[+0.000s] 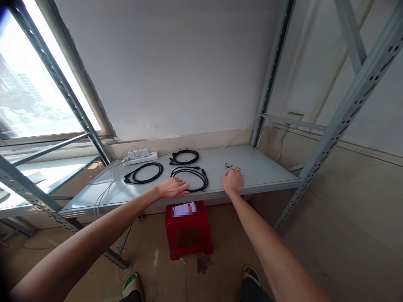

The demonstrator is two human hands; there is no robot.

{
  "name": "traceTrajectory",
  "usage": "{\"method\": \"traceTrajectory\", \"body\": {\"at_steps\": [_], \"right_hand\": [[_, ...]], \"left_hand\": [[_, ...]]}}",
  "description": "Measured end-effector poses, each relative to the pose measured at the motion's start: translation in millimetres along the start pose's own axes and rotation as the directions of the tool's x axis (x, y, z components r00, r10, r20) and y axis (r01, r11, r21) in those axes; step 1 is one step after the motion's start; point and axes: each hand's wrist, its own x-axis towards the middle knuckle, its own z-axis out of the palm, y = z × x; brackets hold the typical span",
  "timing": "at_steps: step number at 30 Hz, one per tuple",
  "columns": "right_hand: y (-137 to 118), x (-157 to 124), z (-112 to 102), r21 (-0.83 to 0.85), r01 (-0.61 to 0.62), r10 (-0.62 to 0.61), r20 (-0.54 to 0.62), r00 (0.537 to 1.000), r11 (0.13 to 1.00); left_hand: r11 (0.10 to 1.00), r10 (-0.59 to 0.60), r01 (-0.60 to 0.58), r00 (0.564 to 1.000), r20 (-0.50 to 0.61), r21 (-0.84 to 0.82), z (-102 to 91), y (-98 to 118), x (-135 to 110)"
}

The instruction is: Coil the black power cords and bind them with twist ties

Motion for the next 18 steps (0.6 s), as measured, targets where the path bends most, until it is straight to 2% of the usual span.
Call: {"method": "traceTrajectory", "body": {"at_steps": [3,5,8,10,12,15,18], "right_hand": [[0,0,-1,0.000,0.000,0.000,0.007,1.000,1.000],[1,0,0,-0.001,-0.001,0.001,0.009,1.000,1.000],[1,1,2,-0.008,0.005,-0.005,0.008,1.000,1.000],[1,0,3,-0.020,0.023,-0.023,0.009,1.000,1.000],[0,-1,1,-0.034,0.076,-0.075,0.008,0.997,0.997],[-3,-5,-6,-0.028,0.208,-0.207,0.018,0.978,0.978],[-16,-12,-12,0.056,0.298,-0.302,0.132,0.944,0.953]], "left_hand": [[0.996,-0.091,0.091,0.996,0.007,0.017,7.3,-8,-24],[0.979,-0.205,0.205,0.979,0.004,-0.011,14.0,-9,-34],[0.904,-0.424,0.419,0.905,-0.039,-0.089,25.5,-7,-40],[0.854,-0.514,0.504,0.855,-0.065,-0.130,31.3,-4,-41],[0.840,-0.537,0.524,0.840,-0.079,-0.141,34.5,-2,-41],[0.851,-0.521,0.508,0.848,-0.094,-0.130,36.8,0,-40],[0.848,-0.527,0.514,0.844,-0.104,-0.125,39.2,-1,-40]]}}
